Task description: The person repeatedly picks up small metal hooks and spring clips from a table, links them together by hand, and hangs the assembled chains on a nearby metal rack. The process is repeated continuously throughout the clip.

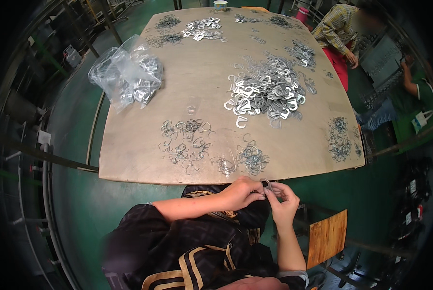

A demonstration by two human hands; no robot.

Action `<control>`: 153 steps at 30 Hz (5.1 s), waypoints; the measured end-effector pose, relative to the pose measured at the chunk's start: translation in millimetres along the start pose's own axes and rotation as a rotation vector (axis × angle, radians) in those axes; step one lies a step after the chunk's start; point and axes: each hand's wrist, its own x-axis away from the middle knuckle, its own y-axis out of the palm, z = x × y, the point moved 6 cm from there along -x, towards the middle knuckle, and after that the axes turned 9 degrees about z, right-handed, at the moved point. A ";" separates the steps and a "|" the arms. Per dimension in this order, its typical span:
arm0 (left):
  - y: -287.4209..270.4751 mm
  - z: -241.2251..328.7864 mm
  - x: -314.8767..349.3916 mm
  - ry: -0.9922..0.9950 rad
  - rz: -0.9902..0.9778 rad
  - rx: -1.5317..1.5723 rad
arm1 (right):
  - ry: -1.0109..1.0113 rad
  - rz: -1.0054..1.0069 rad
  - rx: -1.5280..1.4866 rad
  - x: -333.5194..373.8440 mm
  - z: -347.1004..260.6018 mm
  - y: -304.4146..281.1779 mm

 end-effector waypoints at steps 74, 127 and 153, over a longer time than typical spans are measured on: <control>-2.6 36.3 -53.6 -0.024 -0.186 0.188 | -0.122 0.172 0.141 21.1 -51.9 -14.0; 108.9 -85.1 -96.2 0.450 -0.047 -0.298 | -0.777 2.225 1.525 455.2 -435.1 -257.0; 110.5 -85.8 -95.0 0.455 -0.059 -0.278 | -0.531 2.437 2.290 583.6 -584.6 -288.9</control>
